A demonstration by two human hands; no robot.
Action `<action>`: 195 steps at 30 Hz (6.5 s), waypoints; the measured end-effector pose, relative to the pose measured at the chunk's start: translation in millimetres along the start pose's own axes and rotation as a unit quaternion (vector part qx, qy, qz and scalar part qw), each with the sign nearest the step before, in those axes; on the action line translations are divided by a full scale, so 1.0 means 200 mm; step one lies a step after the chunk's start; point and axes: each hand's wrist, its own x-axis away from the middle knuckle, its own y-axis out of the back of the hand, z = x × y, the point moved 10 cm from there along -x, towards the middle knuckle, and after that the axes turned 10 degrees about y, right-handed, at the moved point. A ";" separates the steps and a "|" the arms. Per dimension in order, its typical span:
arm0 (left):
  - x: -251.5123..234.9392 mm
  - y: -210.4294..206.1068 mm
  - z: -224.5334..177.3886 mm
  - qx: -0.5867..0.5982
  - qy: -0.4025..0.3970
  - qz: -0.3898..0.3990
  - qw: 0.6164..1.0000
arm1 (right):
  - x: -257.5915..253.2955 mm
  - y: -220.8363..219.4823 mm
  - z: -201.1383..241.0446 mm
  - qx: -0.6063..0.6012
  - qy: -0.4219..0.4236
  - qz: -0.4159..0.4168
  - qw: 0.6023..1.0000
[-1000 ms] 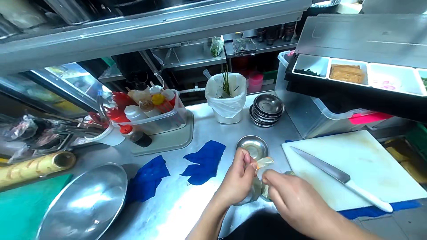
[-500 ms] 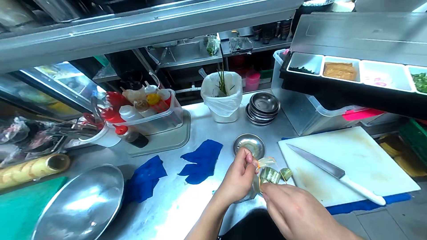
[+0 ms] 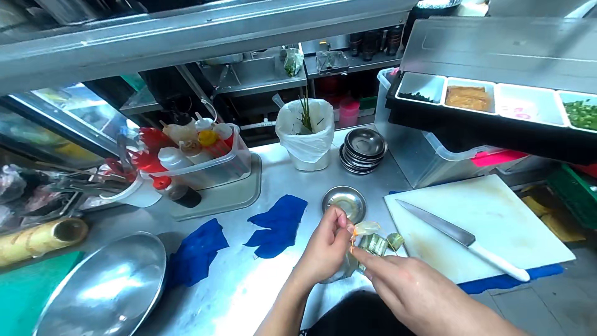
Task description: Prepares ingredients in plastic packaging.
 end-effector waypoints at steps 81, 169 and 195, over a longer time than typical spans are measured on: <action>-0.01 -0.11 0.10 0.021 0.074 0.080 0.994 | 0.09 -0.52 -0.64 -0.619 -0.170 -0.027 0.767; 0.00 -0.12 0.07 -0.093 0.015 0.013 0.996 | 0.13 -0.12 -0.20 -0.240 -0.139 0.143 0.950; 0.03 -0.15 0.08 -0.031 -0.001 0.057 0.998 | 0.12 -0.04 -0.19 -0.402 0.018 -0.057 0.913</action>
